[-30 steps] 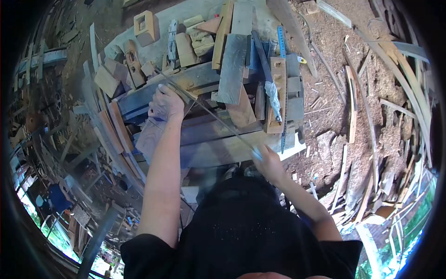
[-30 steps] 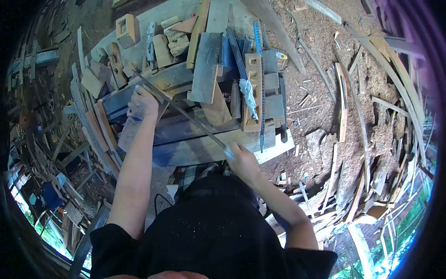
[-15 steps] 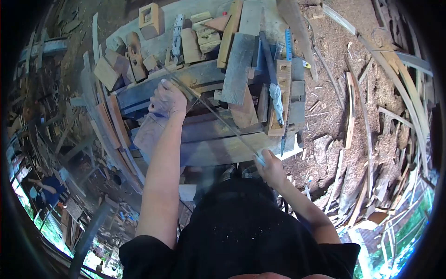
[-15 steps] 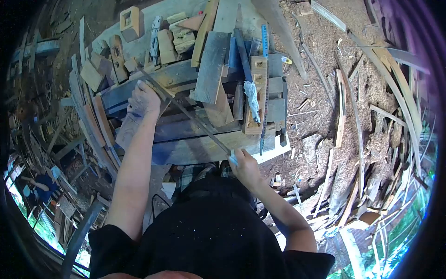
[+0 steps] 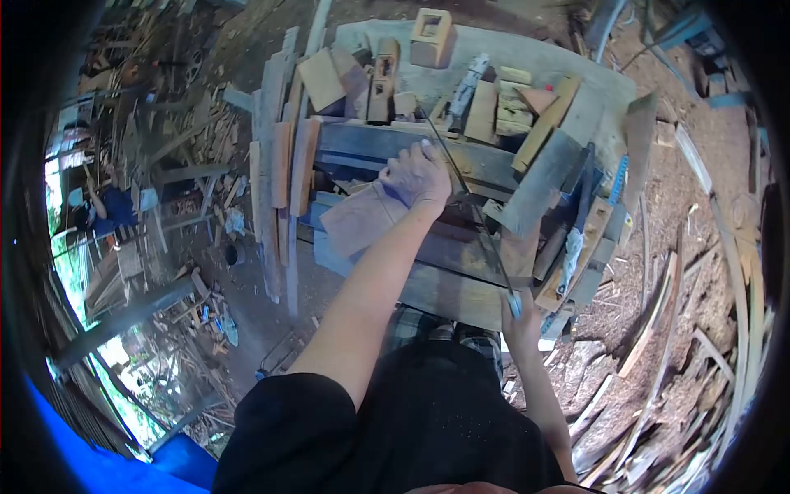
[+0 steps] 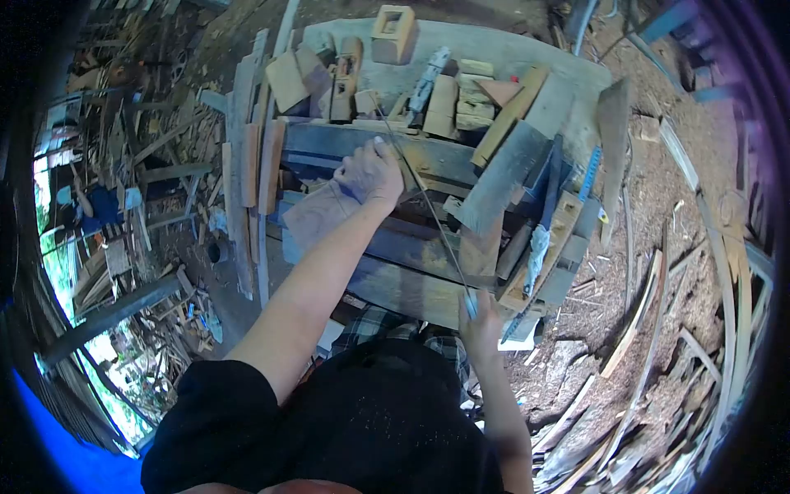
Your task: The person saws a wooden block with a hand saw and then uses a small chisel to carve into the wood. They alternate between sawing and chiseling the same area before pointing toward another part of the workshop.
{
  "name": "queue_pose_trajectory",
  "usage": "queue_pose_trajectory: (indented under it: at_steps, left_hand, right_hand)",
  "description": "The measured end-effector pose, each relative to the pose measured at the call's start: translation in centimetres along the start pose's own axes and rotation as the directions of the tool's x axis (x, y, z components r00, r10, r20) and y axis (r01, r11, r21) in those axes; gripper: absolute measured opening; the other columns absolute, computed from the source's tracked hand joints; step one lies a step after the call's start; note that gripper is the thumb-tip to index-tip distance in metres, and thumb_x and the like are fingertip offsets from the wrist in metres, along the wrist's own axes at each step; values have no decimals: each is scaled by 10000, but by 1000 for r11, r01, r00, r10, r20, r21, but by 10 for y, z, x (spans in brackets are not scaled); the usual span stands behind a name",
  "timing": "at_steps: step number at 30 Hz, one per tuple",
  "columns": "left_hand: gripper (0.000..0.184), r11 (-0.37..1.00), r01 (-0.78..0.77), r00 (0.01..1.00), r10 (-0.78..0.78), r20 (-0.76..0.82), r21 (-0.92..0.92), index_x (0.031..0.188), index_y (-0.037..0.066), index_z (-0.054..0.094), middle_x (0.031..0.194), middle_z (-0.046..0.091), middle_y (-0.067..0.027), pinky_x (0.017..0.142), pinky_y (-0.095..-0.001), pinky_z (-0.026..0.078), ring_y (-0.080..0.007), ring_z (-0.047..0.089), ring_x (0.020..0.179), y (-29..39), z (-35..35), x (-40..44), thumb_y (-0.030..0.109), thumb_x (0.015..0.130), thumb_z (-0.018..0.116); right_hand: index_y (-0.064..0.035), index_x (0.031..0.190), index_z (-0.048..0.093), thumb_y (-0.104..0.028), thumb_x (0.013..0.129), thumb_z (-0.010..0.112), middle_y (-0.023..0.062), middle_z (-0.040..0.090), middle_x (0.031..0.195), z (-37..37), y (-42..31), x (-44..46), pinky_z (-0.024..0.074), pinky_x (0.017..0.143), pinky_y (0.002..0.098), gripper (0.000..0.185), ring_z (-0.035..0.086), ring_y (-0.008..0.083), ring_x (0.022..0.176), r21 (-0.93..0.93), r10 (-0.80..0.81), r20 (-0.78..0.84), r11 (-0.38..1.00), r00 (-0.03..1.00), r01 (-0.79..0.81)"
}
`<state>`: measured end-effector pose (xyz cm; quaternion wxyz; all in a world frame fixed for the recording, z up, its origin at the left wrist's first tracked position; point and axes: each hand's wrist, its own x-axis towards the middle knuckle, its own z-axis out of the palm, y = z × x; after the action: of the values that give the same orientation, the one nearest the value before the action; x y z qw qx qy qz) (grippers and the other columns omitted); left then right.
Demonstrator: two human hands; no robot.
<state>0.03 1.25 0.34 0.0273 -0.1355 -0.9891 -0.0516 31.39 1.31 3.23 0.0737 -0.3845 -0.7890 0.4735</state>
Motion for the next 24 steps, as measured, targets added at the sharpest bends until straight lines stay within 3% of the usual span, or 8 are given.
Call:
queue_pose_trajectory:
  at_steps: [3,6,8,10,15,17,18,24]
  left_hand:
    - [351,999,-3,997,-1,-83,-43,873,111,690,872,676,-106,886,-471,310,-290,566,929,0,3,-1,305,959,411]
    - [350,997,10,998,-14,-61,-74,880,104,688,912,672,-110,902,-469,302,-288,554,940,1,1,-4,305,960,412]
    - [349,996,34,998,-38,-59,-77,886,102,687,929,670,-111,908,-468,299,-288,550,946,1,-4,2,307,960,414]
    - [351,996,43,999,-44,-8,-83,907,97,682,933,662,-114,911,-467,299,-292,549,951,2,-8,0,308,965,408]
    - [360,993,18,998,-24,-58,-115,897,97,681,897,652,-111,911,-462,305,-296,552,944,0,-10,-4,302,971,394]
    - [358,992,7,998,-15,-64,-126,881,98,681,888,653,-111,909,-466,309,-296,553,942,-1,-8,-1,300,969,399]
    - [358,991,-2,997,-8,-79,-130,881,98,681,888,653,-111,909,-466,309,-296,553,942,-2,-8,1,300,969,399]
    - [373,990,42,999,-46,-25,-136,913,109,691,900,662,-99,913,-460,284,-284,545,949,0,-7,0,320,974,389]
  right_hand:
    - [10,1006,560,-157,874,677,246,601,779,38,-28,73,467,599,498,243,602,434,686,-42,30,5,999,1000,-30]
    - [9,979,557,-170,876,681,258,604,776,24,-44,67,471,603,496,241,611,434,697,-6,33,22,999,999,-33]
    - [4,1016,565,-142,877,674,250,610,779,7,-34,29,485,610,464,229,617,430,702,-133,57,4,990,998,-56]
    - [-1,1074,580,-114,883,660,230,612,774,-17,-18,-16,495,615,422,237,617,424,697,54,12,-1,998,1000,-12]
    - [9,1038,581,-95,902,623,228,623,810,7,-45,53,498,620,414,176,622,426,713,44,91,111,994,990,-96]
    - [6,1033,561,-96,907,612,243,620,813,40,-40,97,495,608,426,170,627,425,720,-199,-138,-13,971,990,133]
    - [6,1033,561,-96,907,612,243,620,813,39,-45,96,495,608,426,170,627,425,720,-195,-148,-27,971,989,140]
    - [13,1021,557,-143,879,667,229,632,772,-14,-14,-27,494,593,444,239,636,402,677,14,85,-26,996,996,-85]
